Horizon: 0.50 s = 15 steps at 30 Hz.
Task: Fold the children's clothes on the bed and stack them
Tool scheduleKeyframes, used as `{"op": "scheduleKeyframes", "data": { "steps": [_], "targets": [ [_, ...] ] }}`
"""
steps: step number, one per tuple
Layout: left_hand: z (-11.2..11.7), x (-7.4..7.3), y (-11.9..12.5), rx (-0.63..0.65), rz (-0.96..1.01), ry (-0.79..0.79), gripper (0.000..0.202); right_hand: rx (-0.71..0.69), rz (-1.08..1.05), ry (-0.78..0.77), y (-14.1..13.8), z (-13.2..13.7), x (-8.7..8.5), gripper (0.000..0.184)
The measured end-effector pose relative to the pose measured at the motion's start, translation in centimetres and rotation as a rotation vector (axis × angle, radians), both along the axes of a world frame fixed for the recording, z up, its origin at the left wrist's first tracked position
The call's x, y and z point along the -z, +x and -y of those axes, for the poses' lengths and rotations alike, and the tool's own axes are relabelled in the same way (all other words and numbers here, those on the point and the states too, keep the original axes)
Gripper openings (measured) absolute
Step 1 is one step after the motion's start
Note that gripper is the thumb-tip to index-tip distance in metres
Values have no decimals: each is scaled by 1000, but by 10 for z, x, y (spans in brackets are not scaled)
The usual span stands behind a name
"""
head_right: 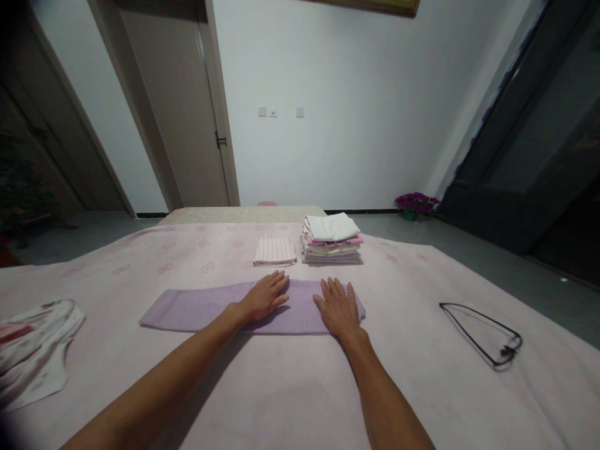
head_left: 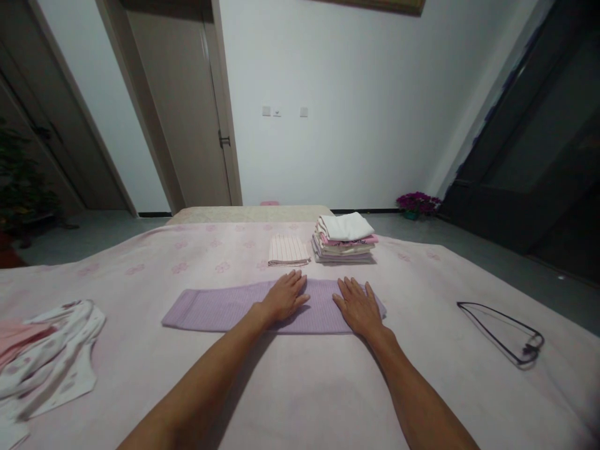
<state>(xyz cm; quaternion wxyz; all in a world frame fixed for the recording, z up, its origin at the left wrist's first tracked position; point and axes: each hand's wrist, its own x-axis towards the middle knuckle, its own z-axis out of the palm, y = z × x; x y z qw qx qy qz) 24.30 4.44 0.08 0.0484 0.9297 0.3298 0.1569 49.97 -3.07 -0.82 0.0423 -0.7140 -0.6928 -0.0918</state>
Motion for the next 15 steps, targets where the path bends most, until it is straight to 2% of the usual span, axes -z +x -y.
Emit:
{"op": "scheduleKeyframes", "data": {
  "steps": [3, 8, 15],
  "targets": [
    [-12, 8, 5, -75, -86, -18, 70, -5, -14, -2, 0, 1, -1, 63],
    [-23, 16, -3, -156, -117, -10, 70, 24, -31, -33, 5, 1, -3, 62],
    [-16, 9, -5, -231, -91, 36, 62, 129, -8, -10, 17, 7, -6, 61]
  ]
}}
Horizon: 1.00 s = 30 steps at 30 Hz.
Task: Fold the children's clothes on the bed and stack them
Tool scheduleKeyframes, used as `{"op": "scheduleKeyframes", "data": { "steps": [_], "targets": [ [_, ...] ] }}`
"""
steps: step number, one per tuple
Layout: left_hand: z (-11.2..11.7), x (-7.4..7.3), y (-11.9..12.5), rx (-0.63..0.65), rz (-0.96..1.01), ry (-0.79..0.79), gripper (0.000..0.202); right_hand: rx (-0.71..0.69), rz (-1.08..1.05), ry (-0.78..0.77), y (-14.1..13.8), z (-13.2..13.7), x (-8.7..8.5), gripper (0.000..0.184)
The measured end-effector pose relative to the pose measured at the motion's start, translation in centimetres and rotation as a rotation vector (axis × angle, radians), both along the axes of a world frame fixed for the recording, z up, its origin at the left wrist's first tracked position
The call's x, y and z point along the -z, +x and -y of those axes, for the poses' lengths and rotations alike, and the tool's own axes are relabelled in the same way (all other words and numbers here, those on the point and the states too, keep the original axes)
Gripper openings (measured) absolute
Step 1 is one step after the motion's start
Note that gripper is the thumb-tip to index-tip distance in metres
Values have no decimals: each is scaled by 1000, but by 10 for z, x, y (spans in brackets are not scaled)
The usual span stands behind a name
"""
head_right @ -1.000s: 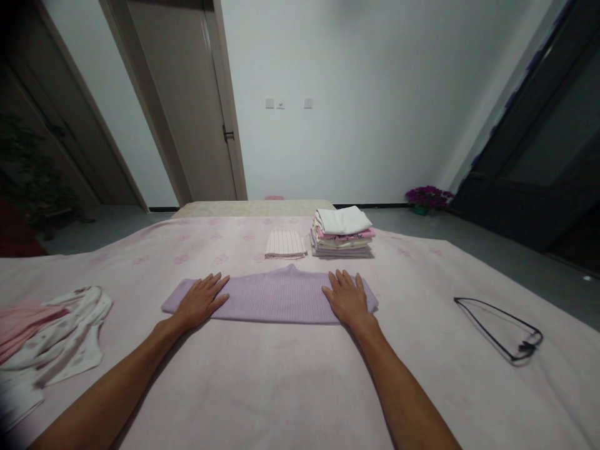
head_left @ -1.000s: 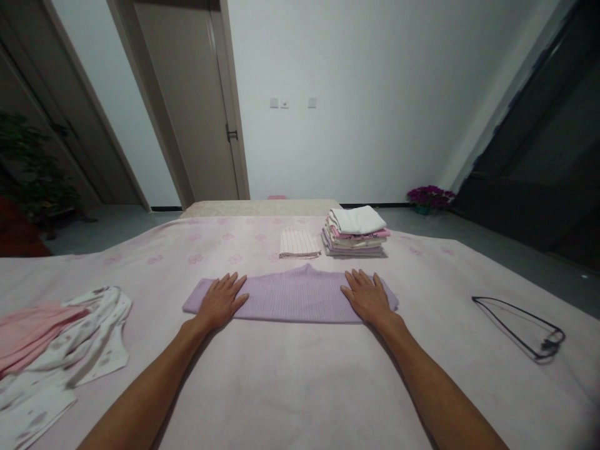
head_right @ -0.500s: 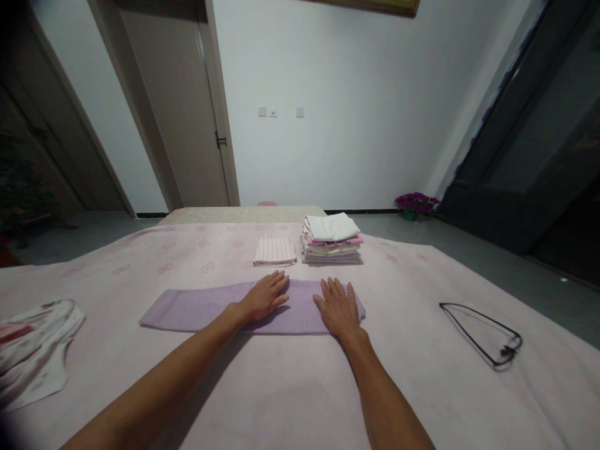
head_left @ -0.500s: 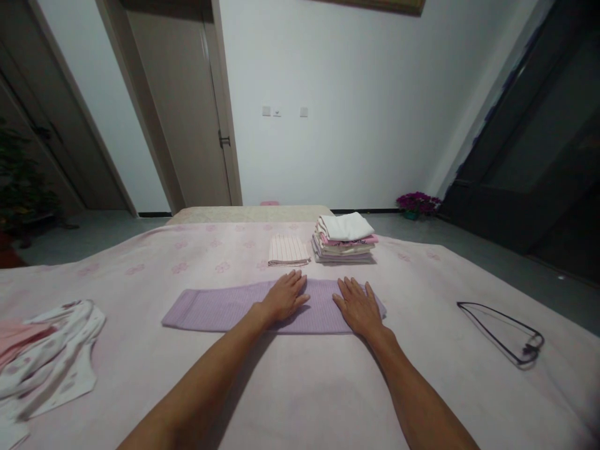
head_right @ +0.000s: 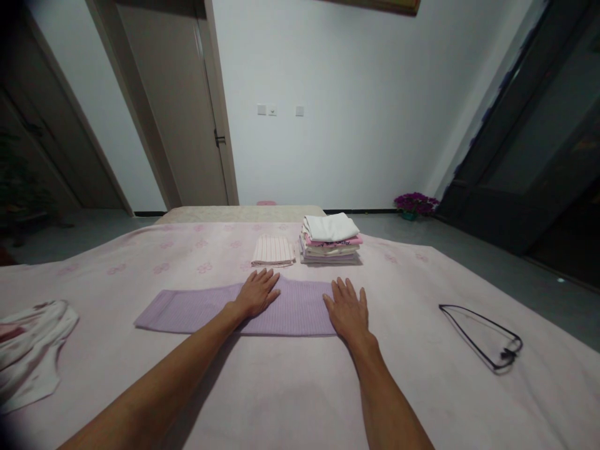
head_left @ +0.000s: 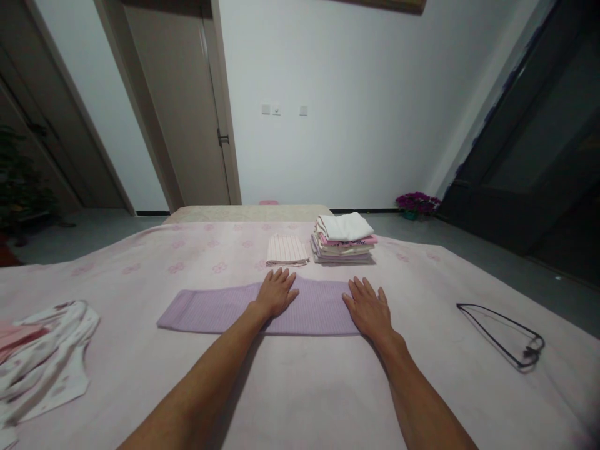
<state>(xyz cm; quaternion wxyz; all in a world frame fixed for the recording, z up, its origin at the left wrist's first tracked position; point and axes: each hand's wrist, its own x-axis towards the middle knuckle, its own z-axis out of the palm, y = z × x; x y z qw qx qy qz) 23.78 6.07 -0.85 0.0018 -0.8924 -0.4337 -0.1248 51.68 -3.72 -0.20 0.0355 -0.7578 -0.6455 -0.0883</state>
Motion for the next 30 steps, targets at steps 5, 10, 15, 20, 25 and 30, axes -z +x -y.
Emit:
{"op": "scheduleKeyframes", "data": {
  "steps": [5, 10, 15, 20, 25, 30],
  "targets": [
    [20, -6, -29, -82, 34, 145, 51, 9, 12, 18, 0, 0, 2, 58],
    [24, 1, -94, -172, -35, 62, 58, 15, 12, 14, 0, -3, 5, 57],
    [12, 8, -146, -261, -92, -85, 62, 21, 4, 5, 0, -4, 4, 57],
    [13, -2, -181, -390, -76, -29, 55, 21, 9, 30, 0, -1, 5, 57],
    [23, -18, -235, -758, 72, -76, 57, 11, -8, 46, 1, -1, 6, 57],
    [26, -27, -274, -878, 117, -253, 64, 24, -31, 37, 2, -3, 7, 58]
  ]
}}
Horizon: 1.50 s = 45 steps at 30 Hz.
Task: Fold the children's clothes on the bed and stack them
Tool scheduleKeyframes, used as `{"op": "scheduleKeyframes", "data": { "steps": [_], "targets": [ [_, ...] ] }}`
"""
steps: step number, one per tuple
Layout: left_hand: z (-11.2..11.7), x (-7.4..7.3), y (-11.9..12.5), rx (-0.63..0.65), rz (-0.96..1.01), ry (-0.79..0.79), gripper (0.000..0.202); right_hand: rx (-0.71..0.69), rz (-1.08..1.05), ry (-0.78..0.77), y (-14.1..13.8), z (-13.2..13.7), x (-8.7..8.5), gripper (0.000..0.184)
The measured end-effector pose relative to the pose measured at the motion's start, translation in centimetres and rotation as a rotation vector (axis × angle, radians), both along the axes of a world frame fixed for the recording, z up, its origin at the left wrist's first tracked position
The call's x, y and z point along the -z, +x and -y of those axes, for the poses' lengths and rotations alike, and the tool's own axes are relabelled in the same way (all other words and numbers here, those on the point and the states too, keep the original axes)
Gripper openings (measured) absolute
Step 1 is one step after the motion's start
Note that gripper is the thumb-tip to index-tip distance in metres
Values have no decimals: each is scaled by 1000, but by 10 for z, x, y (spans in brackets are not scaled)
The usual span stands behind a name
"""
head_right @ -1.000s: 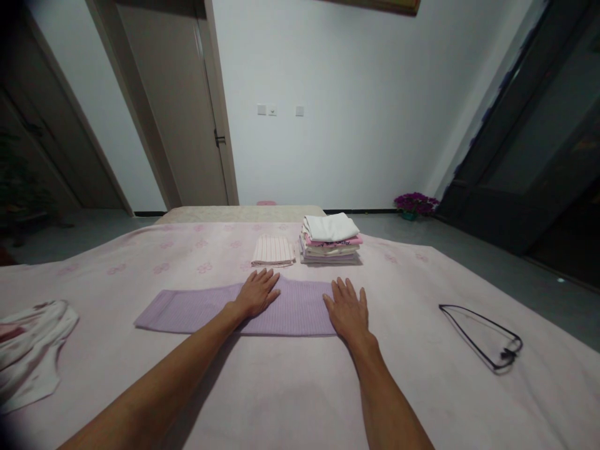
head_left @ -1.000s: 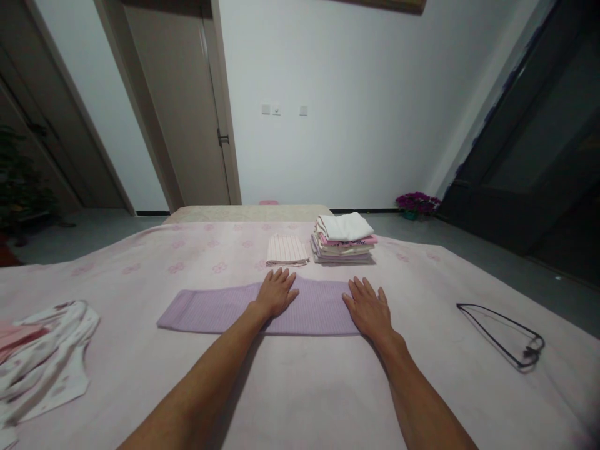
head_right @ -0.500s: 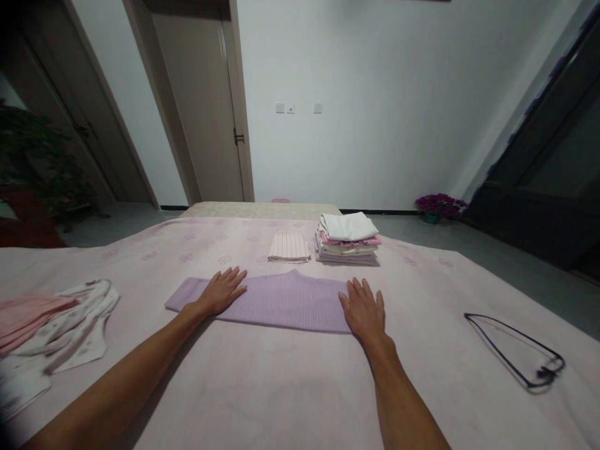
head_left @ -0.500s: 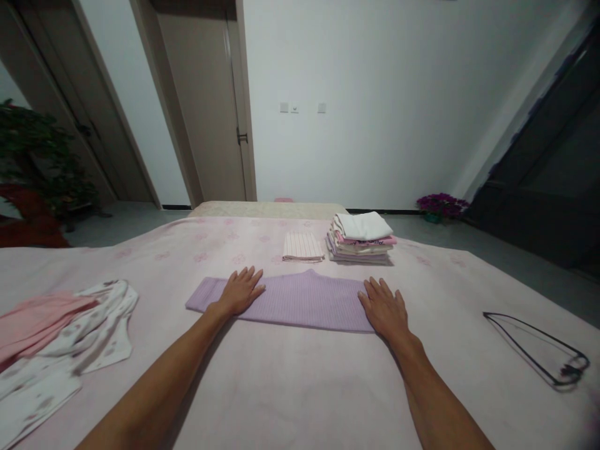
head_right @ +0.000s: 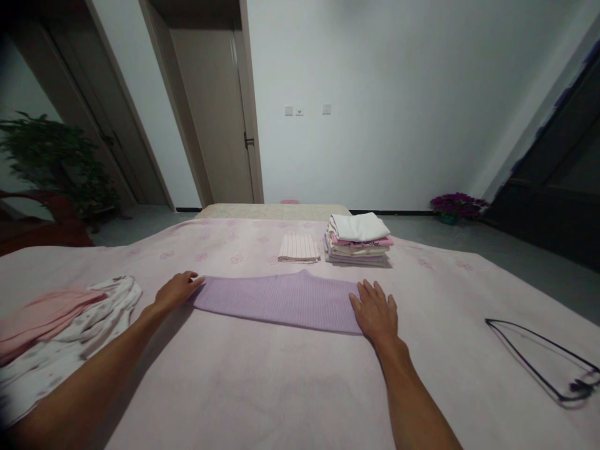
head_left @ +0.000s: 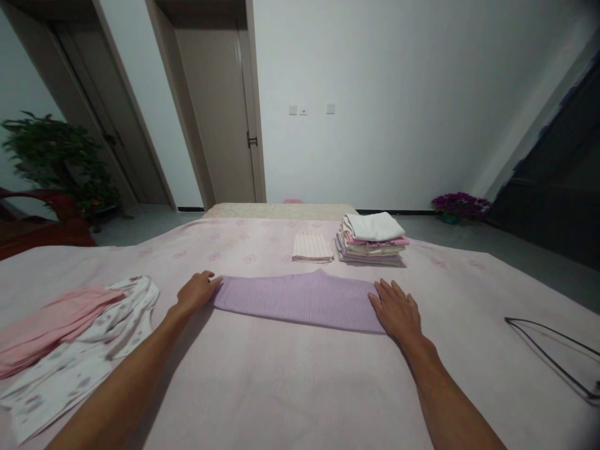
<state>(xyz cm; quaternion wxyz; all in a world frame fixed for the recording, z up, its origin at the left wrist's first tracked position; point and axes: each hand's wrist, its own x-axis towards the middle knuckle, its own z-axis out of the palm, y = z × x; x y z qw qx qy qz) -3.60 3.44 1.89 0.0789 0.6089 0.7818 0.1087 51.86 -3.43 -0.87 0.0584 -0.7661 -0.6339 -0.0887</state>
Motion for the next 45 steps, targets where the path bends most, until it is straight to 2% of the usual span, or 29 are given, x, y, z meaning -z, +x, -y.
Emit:
{"op": "scheduleKeyframes", "data": {
  "steps": [4, 10, 18, 21, 25, 28, 30, 32, 34, 37, 39, 42, 45],
  "targets": [
    [-2, 2, -10, -3, 61, -96, 60, -6, -4, 32, 0, 1, 1, 56],
    [-5, 7, -12, 29, 95, -155, 49, -2, -17, 34, 0, 2, 0, 55],
    [9, 3, 2, 32, 76, -47, 43, -9, -28, 60, 0, 2, 2, 54],
    [15, -4, 9, 28, 105, 33, 42, 3, -40, 70, -1, 4, 1, 51],
    [18, -29, 26, 24, 171, 145, 42, -7, -65, 223, -7, 12, -10, 44],
    [17, -53, 54, 42, 220, 217, 42, -136, -266, 348, -25, 17, -22, 41],
    [17, -66, 84, 78, 249, 248, 40, -239, -545, 359, -44, 18, -29, 38],
    [21, -75, 121, 139, 283, 267, 38, -282, -910, 294, -67, 18, -35, 36],
    [28, -79, 163, 222, 339, 285, 34, -264, -1254, 160, -88, 18, -39, 37],
    [43, -77, 223, 384, 436, 300, 29, -312, -1661, -20, -110, 21, -45, 45],
    [53, -70, 256, 469, 496, 280, 25, -358, -1847, -100, -115, 25, -48, 49],
    [64, -56, 288, 541, 577, 230, 24, -385, -1965, -182, -113, 29, -52, 49],
    [68, -44, 301, 648, 690, 144, 31, -330, -1949, -194, -109, 31, -50, 50]
  ]
}}
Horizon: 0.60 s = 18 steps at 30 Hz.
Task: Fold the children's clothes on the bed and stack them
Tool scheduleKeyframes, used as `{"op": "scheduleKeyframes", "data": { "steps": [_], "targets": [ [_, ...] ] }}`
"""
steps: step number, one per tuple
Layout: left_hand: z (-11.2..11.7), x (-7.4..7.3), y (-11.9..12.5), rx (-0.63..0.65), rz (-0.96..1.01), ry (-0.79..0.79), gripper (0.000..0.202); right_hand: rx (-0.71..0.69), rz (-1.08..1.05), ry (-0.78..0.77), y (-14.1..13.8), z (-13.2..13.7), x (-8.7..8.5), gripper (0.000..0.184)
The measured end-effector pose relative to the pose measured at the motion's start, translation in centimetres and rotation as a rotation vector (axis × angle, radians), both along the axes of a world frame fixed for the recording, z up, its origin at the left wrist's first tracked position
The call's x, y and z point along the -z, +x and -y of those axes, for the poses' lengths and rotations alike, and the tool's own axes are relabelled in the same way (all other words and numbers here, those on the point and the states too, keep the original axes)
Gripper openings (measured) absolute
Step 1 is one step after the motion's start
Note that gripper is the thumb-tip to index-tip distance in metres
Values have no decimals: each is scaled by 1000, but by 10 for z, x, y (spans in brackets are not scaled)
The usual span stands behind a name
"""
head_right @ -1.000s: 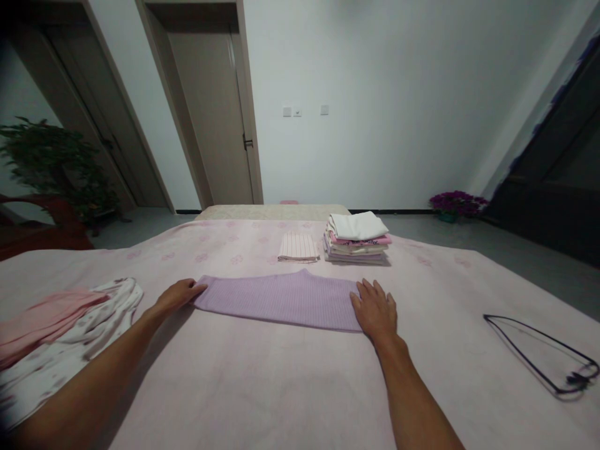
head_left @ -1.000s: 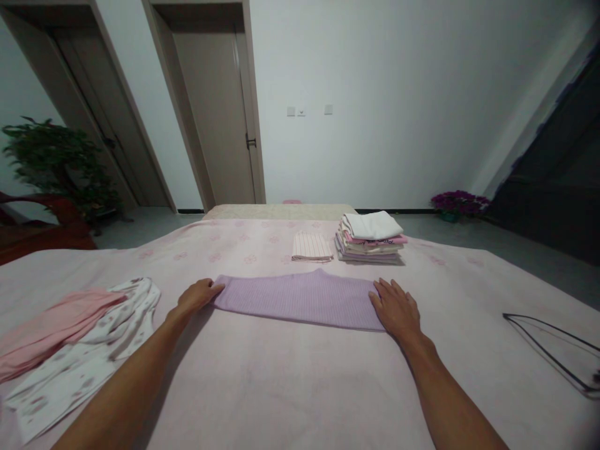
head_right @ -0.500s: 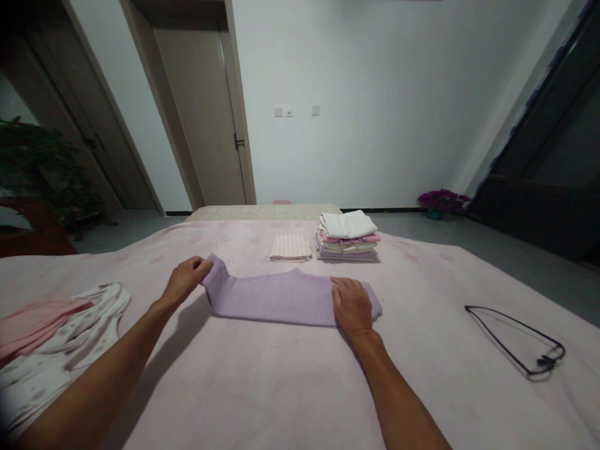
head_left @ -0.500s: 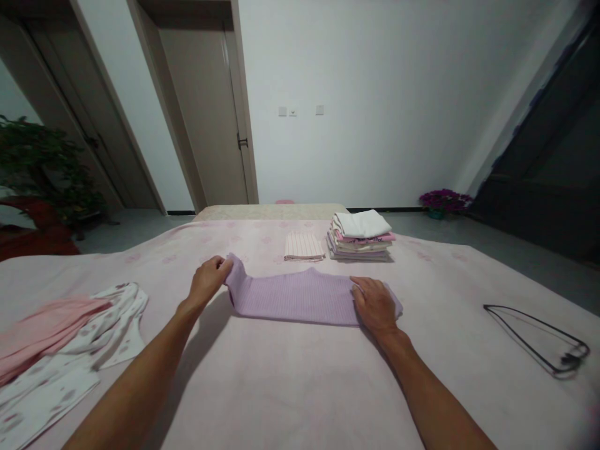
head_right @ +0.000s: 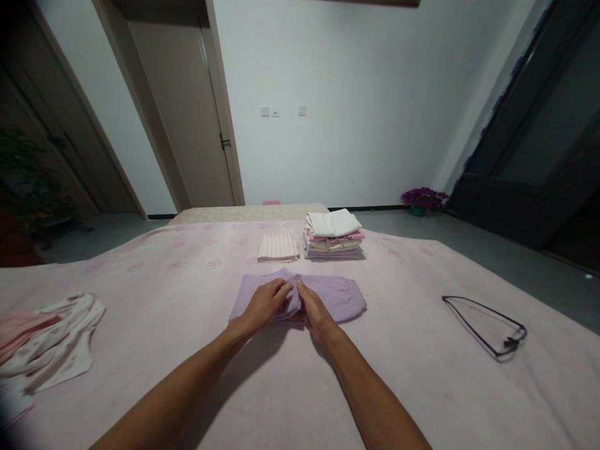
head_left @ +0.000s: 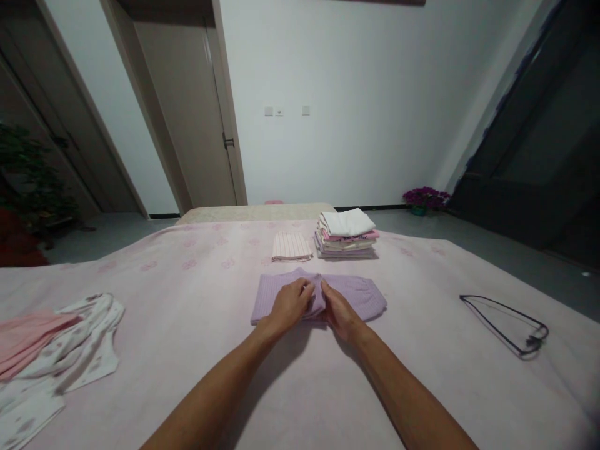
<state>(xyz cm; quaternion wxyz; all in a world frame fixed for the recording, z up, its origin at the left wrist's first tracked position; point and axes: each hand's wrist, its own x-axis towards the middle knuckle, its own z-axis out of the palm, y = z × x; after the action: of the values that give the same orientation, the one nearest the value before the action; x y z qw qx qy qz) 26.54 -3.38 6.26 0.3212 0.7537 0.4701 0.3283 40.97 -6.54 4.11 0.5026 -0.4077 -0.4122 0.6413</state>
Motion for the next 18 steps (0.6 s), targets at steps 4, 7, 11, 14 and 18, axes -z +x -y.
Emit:
{"op": "scheduleKeyframes", "data": {
  "steps": [4, 7, 11, 14, 18],
  "targets": [
    [-1, 7, -3, 101, 84, -107, 33, 132, 129, 55, 5, -5, 11, 41],
    [-3, 8, -19, 11, 119, -54, 28, 221, 205, 129, 13, -12, 13, 37],
    [-2, 13, -50, -113, 23, 279, 25, 260, 228, 143, 32, -16, 0, 37],
    [4, 25, -69, -80, -69, 437, 21, 270, 300, 114, 50, -17, -11, 35],
    [15, 42, -77, 44, -171, 500, 24, 266, 449, 128, 73, -21, -13, 33]
  ]
}}
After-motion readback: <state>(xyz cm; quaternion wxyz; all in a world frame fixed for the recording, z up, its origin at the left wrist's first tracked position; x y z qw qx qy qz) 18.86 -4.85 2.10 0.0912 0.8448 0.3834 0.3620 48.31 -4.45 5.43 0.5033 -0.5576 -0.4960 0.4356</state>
